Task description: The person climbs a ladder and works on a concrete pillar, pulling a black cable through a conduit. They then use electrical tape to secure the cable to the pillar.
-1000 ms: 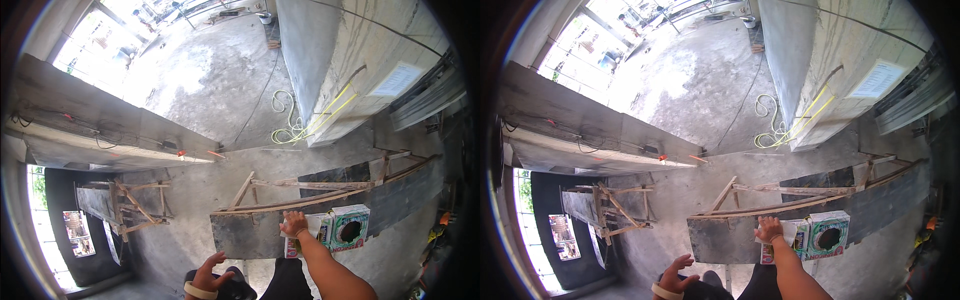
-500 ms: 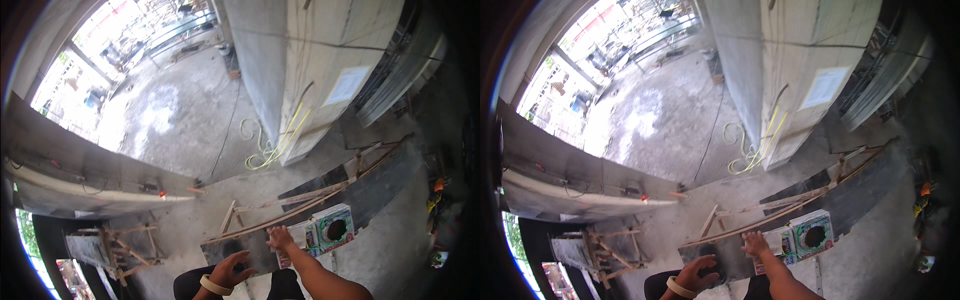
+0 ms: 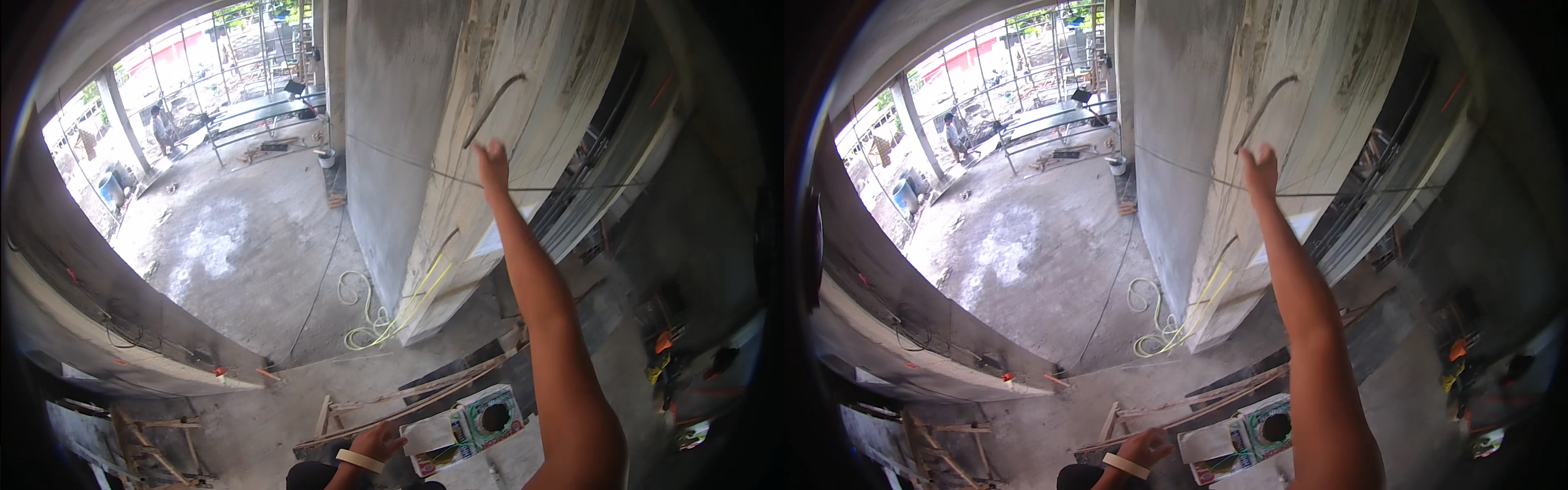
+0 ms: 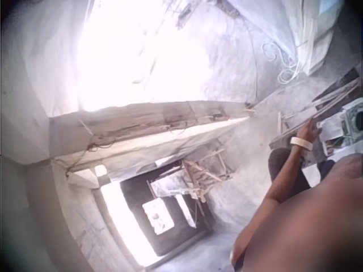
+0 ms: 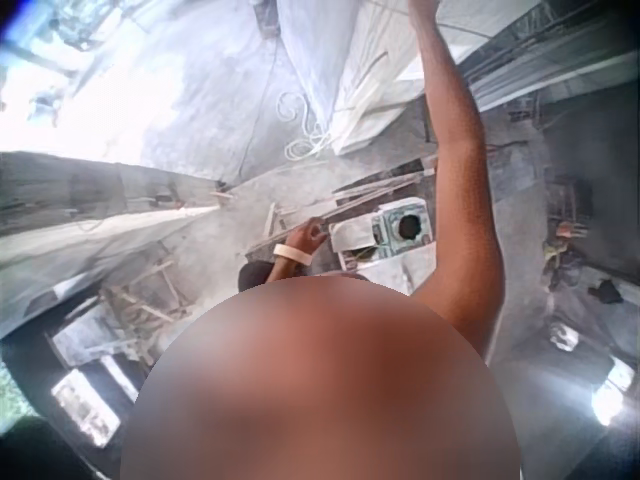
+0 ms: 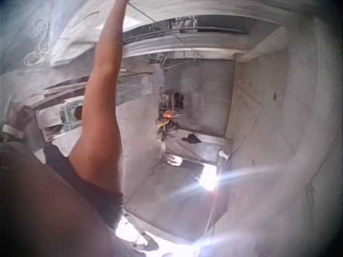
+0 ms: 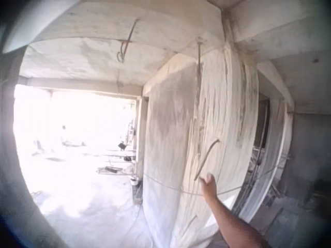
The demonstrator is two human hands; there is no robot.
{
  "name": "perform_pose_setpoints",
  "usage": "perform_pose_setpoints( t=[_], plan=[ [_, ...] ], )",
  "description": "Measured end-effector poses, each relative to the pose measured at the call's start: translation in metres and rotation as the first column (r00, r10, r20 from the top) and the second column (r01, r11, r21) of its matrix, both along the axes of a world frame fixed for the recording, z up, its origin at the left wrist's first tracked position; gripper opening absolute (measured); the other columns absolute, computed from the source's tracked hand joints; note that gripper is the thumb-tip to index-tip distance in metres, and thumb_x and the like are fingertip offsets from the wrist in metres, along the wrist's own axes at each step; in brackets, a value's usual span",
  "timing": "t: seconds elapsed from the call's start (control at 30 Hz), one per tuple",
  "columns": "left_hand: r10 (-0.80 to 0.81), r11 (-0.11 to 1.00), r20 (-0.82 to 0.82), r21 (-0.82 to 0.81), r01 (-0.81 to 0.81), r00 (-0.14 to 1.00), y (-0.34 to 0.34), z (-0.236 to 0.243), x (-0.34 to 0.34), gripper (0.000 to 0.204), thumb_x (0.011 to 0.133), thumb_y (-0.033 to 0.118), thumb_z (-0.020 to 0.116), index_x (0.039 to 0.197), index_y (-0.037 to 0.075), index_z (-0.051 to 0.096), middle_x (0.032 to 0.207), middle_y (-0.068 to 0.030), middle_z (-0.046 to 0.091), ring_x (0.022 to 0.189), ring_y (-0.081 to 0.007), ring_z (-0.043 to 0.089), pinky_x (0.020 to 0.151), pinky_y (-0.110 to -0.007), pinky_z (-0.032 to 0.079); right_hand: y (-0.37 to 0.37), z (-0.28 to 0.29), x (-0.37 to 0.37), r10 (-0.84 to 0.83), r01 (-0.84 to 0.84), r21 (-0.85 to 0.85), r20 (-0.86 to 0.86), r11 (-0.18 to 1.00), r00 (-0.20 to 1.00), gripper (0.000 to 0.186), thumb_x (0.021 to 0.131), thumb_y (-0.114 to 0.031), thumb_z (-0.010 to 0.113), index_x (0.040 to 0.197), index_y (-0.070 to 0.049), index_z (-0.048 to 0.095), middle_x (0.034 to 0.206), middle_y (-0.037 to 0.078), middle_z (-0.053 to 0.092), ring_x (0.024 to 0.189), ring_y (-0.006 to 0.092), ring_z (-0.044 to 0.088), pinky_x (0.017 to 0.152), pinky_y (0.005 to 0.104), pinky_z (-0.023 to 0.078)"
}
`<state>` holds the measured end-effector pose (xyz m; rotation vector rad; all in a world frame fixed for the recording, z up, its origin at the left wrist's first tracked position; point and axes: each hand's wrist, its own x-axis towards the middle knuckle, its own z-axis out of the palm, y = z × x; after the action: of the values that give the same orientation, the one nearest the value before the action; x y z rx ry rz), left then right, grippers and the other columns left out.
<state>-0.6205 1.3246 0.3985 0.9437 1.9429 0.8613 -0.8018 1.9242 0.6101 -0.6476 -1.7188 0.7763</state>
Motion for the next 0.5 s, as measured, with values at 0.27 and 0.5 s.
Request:
perform_pose_setpoints(
  t=[0.27,0.5],
  plan=[
    [-0.135,0.988,0.018,-0.068,0.135,0.991,0.019,-0.012,-0.032,0.061,0.093,0.055,0.065,0.131,0.007,0.06,0.11,-0.0195,0.072,0.102,-0.0375,0.069,0.087,-0.047,0.054,0.028,0.118,-0.053,-0.068,0.131,-0.3,0.21,0.945,0.975,0.046,0.096,-0.039,0.063,0.123,-0.003,0.058,0.111,0.018,0.07,0.096,0.028,0.069,0.077,0.0399,0.056],
    [-0.102,0.99,0.039,-0.097,0.106,0.994,0.002,-0.012,-0.02,0.06,0.094,0.054,0.065,0.132,0.008,0.06,0.112,-0.0222,0.071,0.106,-0.0413,0.068,0.091,-0.048,0.054,0.083,0.08,-0.027,0.173,-0.159,-0.246,0.036,0.956,0.984,0.019,0.104,-0.029,0.055,0.103,-0.011,0.059,0.09,0.004,0.066,0.077,0.0162,0.067,0.065,0.0325,0.055]
  ],
)
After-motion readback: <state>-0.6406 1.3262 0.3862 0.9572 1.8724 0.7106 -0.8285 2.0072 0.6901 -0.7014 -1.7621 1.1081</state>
